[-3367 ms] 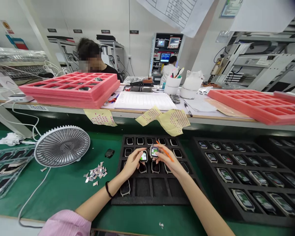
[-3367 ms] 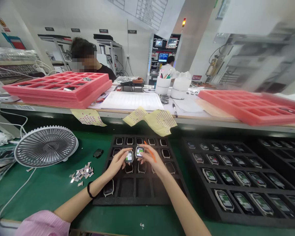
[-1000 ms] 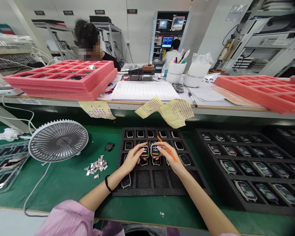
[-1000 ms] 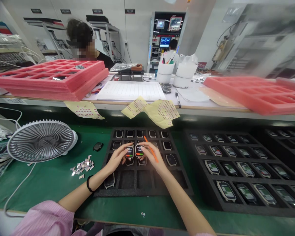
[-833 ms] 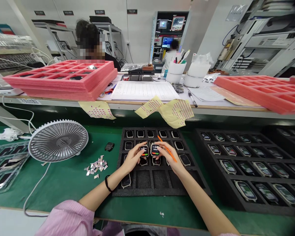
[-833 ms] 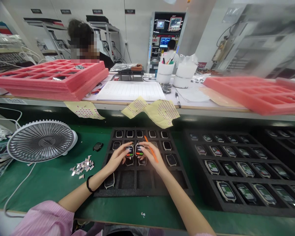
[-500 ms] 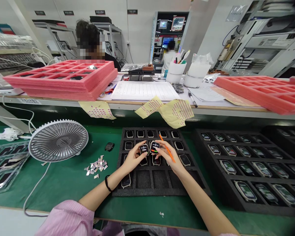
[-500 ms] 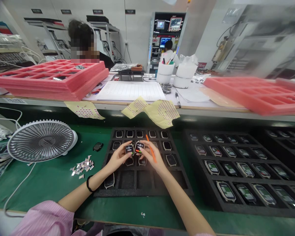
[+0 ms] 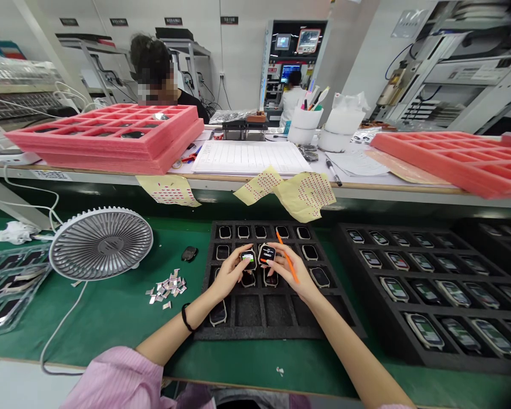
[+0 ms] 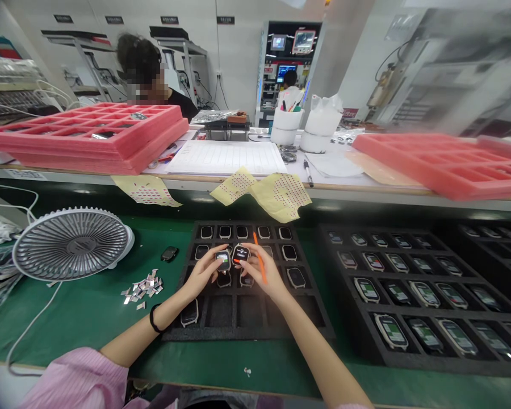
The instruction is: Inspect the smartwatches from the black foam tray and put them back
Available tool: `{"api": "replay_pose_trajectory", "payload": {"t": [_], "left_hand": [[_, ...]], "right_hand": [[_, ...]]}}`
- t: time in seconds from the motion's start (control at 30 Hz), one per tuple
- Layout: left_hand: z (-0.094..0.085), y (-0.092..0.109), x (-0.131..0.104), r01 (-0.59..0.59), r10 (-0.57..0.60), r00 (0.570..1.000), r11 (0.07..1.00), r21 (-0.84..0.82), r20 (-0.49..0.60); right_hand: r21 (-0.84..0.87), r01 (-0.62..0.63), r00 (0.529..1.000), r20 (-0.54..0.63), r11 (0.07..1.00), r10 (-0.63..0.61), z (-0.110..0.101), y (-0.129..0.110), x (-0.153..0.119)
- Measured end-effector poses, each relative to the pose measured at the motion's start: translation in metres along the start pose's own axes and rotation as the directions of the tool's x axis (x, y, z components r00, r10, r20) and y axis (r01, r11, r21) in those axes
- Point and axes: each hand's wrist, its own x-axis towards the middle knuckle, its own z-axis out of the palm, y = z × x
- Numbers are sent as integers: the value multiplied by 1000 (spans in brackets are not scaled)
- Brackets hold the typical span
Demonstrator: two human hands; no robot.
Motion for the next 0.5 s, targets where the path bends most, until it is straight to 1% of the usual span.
{"api": "replay_pose_trajectory", "payload": {"t": [0.23,0.37,0.5], "left_hand": [[1,2,0,-18,18,1000,1000,16,-4],[1,3,0,-8,8,1000,999,35,-15],[0,3,0,-1,2,1000,999,41,-17]], "right_hand": [[11,-28,999,-37,1000,28,0,-3,0],[5,-37,997,-74,999,38,0,-1,0],[4,-49,995,-85,999,49,-1,1,1]]}}
